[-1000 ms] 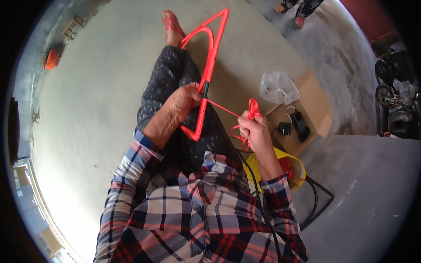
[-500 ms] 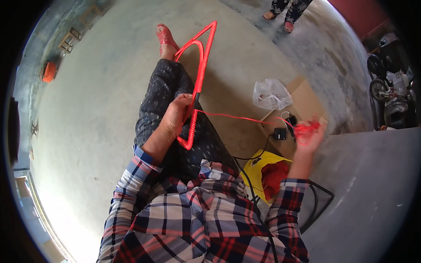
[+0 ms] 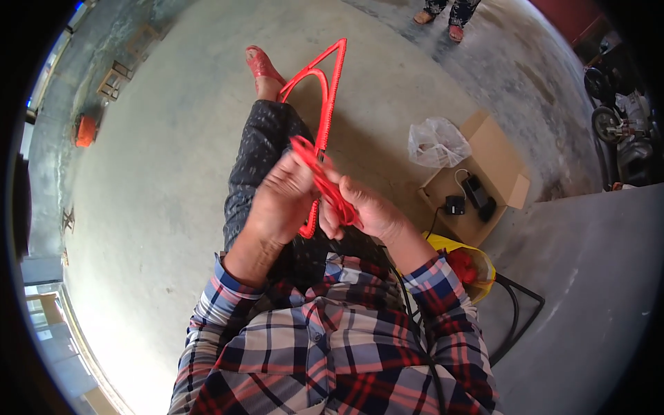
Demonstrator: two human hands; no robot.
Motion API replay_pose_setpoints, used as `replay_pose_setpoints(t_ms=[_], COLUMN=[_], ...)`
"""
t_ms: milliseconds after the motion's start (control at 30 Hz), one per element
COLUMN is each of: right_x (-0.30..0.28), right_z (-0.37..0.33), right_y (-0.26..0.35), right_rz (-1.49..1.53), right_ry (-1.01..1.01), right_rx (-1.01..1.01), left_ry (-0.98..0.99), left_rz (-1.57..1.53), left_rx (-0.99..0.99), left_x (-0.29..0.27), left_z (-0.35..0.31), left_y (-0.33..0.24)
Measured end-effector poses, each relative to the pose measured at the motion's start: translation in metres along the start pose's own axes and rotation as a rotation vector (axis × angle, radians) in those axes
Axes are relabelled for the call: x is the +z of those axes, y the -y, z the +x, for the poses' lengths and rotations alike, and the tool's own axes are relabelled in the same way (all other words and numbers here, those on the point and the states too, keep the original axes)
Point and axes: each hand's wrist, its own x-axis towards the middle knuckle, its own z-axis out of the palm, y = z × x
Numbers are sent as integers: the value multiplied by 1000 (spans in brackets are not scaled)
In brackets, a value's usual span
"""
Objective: Threading a red cord through pre-drilled holes in a red triangular plastic frame.
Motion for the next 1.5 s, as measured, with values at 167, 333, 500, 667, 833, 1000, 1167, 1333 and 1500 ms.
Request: replay_pose_setpoints(t_ms=[167,333,500,667,833,1000,1167,1333,1500], right_x=[-53,-38,-44,-44,-46,-13,-63,-83,-37], right_z=[10,30,34,15,-20,-64,-142,-138,-40], right_y=[26,21,-15,-7,35,82,149,120,27], right_rz=[66,-760,-881,-598,-430,-38,256,115,-147], right_ry=[-75,-428,-242,-416,-506,-281,-18,-594,-748], right_rx=[140,202,325,130,-312,-482,-482,-462,-112], left_ry=[-76,233,-123,-32,-309,-251,-240,-225,-226], left_rz=[138,1609,1333,1511,1120,410,442,469,490], left_rx=[245,406,204,525,392,-282,-270,-274,-282], left_x=[-42,-86,-68,-78,-83,-74,-72,-67,-66], left_z=[13,16,17,20,27,42,36,36,38], left_y=[-49,-31,19,15,22,27,27,30,32])
